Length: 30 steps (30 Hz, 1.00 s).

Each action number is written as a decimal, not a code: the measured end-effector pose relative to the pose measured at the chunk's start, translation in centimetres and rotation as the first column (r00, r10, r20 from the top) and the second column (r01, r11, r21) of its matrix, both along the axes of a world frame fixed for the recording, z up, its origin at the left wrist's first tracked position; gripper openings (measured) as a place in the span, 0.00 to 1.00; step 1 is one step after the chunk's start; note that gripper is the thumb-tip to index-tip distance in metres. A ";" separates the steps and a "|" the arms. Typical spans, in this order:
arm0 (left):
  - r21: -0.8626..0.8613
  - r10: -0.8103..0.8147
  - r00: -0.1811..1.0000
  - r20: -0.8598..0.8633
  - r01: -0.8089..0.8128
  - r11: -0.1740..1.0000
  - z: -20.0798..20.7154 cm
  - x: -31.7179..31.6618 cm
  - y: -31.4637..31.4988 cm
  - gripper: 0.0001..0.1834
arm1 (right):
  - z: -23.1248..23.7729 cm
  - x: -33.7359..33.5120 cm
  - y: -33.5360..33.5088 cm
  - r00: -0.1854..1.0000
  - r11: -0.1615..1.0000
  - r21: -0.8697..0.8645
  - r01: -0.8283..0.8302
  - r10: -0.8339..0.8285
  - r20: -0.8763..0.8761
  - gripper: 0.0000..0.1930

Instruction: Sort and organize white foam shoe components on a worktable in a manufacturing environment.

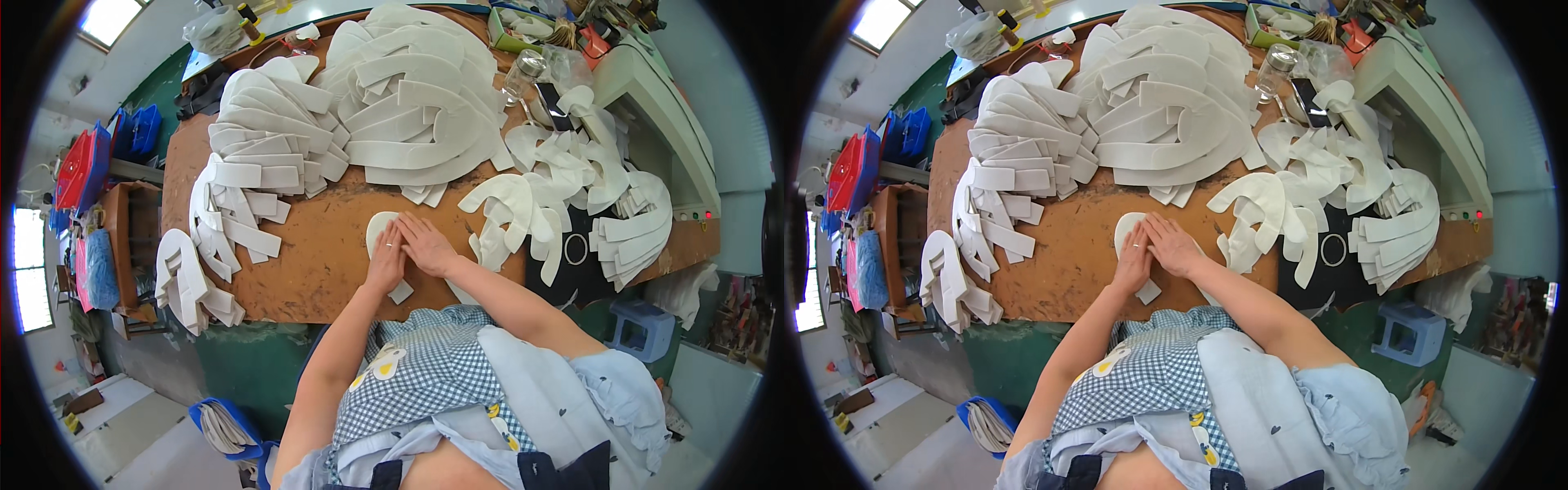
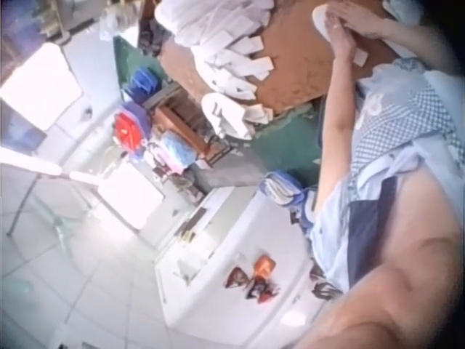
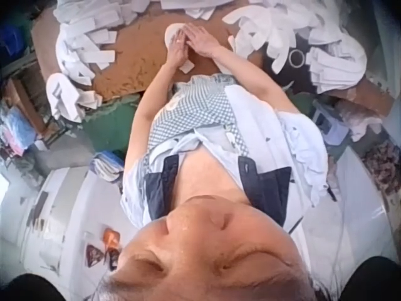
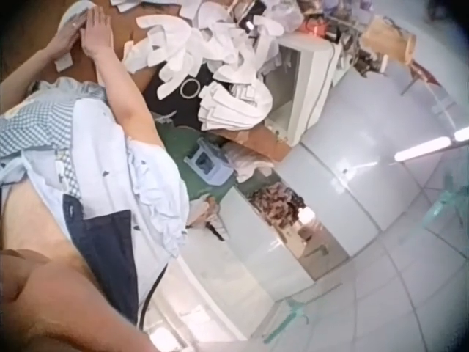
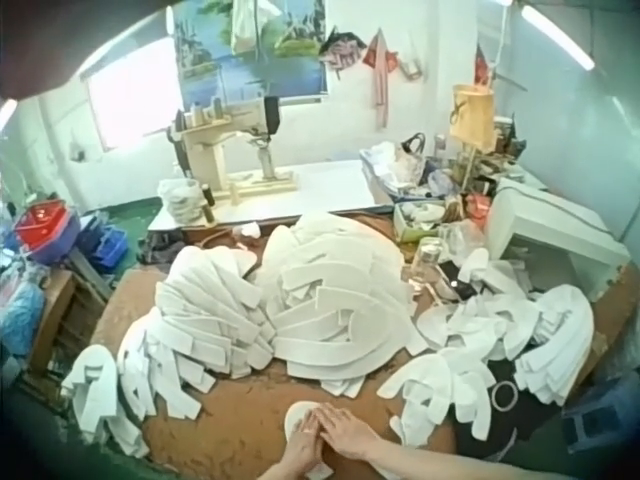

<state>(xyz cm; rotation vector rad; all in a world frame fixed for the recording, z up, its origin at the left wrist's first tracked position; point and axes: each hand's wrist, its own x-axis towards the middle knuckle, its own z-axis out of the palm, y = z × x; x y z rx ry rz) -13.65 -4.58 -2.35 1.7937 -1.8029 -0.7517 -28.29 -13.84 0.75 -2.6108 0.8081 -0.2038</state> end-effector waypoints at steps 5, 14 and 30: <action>-0.008 0.118 0.954 0.274 -0.120 0.993 1.5 1.1 -0.6 0.36 | -0.5 -3.0 0.9 0.988 0.997 0.009 -0.076 0.076 -0.133 0.39; -0.015 0.169 0.889 0.426 -0.181 0.983 1.4 0.4 0.4 0.42 | 1.1 -7.8 4.6 0.953 1.000 -0.002 -0.006 0.005 -0.303 0.43; 0.126 0.073 0.919 0.389 -0.131 0.983 1.7 -3.5 7.6 0.48 | 0.8 -6.0 2.0 0.910 0.896 0.161 0.414 -0.411 -0.054 0.25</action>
